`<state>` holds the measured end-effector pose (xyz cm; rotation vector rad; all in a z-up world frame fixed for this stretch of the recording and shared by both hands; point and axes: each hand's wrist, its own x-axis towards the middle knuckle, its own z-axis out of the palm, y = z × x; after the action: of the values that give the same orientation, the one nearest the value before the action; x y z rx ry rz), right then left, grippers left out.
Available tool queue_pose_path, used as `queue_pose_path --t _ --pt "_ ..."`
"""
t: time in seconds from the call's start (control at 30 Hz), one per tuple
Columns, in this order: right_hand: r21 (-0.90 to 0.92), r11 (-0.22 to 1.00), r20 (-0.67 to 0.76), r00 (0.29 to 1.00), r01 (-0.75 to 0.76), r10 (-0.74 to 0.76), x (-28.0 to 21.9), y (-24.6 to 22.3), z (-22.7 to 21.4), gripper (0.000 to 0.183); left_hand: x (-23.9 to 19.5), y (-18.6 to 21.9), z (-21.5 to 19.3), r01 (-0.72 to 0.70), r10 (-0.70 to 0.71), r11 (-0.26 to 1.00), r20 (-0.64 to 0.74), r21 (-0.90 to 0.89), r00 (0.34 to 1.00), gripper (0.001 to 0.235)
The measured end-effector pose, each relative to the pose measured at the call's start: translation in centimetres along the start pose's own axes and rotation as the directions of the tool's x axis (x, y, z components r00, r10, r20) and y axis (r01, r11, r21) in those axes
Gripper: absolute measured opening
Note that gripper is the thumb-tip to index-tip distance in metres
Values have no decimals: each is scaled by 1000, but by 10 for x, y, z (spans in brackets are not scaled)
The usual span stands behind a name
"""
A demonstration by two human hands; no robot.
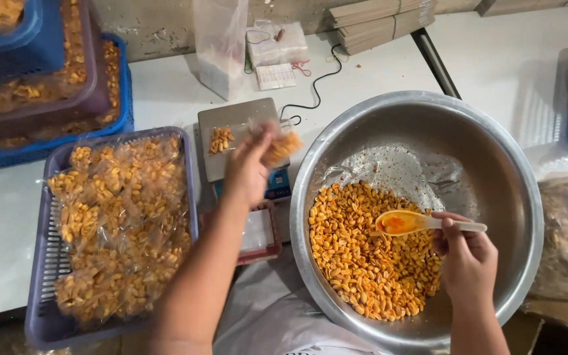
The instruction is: Filling small plastic bags with nuts from a large bowl using a spoon and weighing them on a digital scale for packaging.
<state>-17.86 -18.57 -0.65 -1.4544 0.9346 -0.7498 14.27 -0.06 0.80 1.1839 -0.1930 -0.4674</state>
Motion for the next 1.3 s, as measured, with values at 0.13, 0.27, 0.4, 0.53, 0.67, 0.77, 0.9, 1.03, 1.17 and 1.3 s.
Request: queue_pose_path --t 0.13,0.27,0.4,0.53,0.67,0.77,0.9,1.03,1.17,1.3 --pt "-4 999 2 999 41 -41 3 -14 4 18 -60 -1 22 83 135 943 599 -322 790 9" --pt "-65 977 12 979 204 -204 -9 -36 10 19 -115 -36 45 -44 -330 881 678 471 657 51" --pt "-54 942 47 944 330 -328 -19 -37 9 22 -124 -57 49 -80 -449 785 653 614 611 69" --pt "-144 936 2 946 322 -325 -9 -30 9 17 -126 -66 45 9 -390 877 699 481 599 60" --pt "-316 918 -17 967 237 -256 18 30 4 12 -112 -73 26 154 -231 973 791 174 566 18" --pt "-615 789 13 1000 9 -1 17 76 13 25 -81 -34 6 -149 207 978 624 -144 753 23" --pt "-356 924 115 975 -141 193 -1 119 21 22 -17 -37 -38 -548 532 760 149 350 833 29" --pt "-230 934 83 950 -274 300 -5 86 23 24 38 -58 -69 -282 211 159 246 946 946 29" --pt "-253 953 -12 986 -166 169 -3 52 27 25 68 -56 -65 -110 165 -114 128 987 978 100" --pt "-433 885 -74 985 -174 157 3 72 31 23 48 -39 -35 -492 649 264 225 830 727 27"
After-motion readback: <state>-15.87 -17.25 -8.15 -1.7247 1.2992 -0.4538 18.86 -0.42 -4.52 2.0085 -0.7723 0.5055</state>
